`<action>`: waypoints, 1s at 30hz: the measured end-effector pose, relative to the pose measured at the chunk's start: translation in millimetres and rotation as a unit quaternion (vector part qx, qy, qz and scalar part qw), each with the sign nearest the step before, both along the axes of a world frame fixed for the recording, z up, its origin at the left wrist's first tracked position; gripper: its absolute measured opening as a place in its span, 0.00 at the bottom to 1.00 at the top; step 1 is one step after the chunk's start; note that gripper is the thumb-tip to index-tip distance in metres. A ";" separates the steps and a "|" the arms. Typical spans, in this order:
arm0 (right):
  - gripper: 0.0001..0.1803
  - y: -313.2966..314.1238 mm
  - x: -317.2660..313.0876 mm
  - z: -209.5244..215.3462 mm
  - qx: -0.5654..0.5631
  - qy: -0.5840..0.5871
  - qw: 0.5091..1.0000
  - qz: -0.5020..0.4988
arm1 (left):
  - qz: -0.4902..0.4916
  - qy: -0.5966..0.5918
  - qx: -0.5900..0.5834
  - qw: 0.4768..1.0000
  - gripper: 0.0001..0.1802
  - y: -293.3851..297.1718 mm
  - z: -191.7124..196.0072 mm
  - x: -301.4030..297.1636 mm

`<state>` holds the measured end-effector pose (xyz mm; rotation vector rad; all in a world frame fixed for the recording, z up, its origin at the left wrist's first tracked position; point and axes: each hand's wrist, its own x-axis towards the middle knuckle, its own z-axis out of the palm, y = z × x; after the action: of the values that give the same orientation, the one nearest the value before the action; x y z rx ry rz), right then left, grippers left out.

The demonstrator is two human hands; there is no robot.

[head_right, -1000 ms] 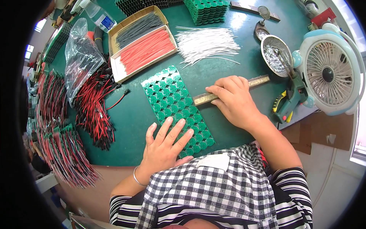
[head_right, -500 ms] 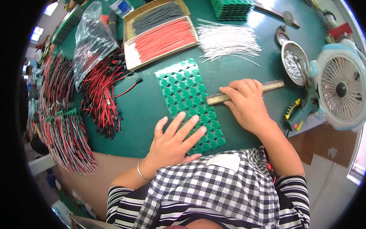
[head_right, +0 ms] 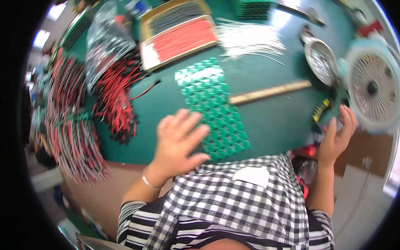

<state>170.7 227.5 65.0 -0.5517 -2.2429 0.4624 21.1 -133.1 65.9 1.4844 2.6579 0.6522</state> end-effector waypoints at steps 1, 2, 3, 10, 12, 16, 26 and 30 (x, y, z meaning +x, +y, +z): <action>0.17 8.5 6.6 -5.2 -0.098 -0.004 0.995 -0.030 | 0.023 0.016 0.005 1.000 0.35 -4.1 -3.0 -7.2; 0.17 19.4 7.0 -7.8 -0.192 -0.004 0.979 -0.062 | 0.044 0.028 0.014 0.999 0.34 -7.8 -5.2 -12.7; 0.19 32.8 7.6 -16.0 -0.321 0.032 0.944 -0.065 | 0.054 0.031 0.012 0.998 0.35 -4.6 -1.6 -14.4; 0.25 51.3 -39.1 -19.8 -0.601 0.003 0.798 -0.048 | 0.053 0.021 -0.103 0.993 0.40 13.1 15.9 -21.5; 0.28 66.3 -35.9 -25.4 -0.566 -0.049 0.822 -0.040 | 0.020 0.021 -0.099 0.995 0.38 14.7 17.3 -24.3; 0.34 76.1 -49.2 -35.1 -0.469 -0.174 0.854 -0.141 | 0.061 0.016 -0.063 0.996 0.37 -0.3 -2.8 -21.1; 0.39 135.8 -59.4 -82.7 -0.349 -0.074 0.922 -0.150 | 0.157 0.069 0.046 0.984 0.29 -40.8 -2.9 -25.4; 0.35 123.1 -68.5 -88.8 -0.350 0.026 0.920 -0.173 | 0.216 0.108 0.057 0.969 0.28 -63.6 -9.5 -38.1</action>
<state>102.3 350.6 -23.7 -1.2559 -1.8273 1.0830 -17.0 -196.8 56.5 1.0491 3.2040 0.7059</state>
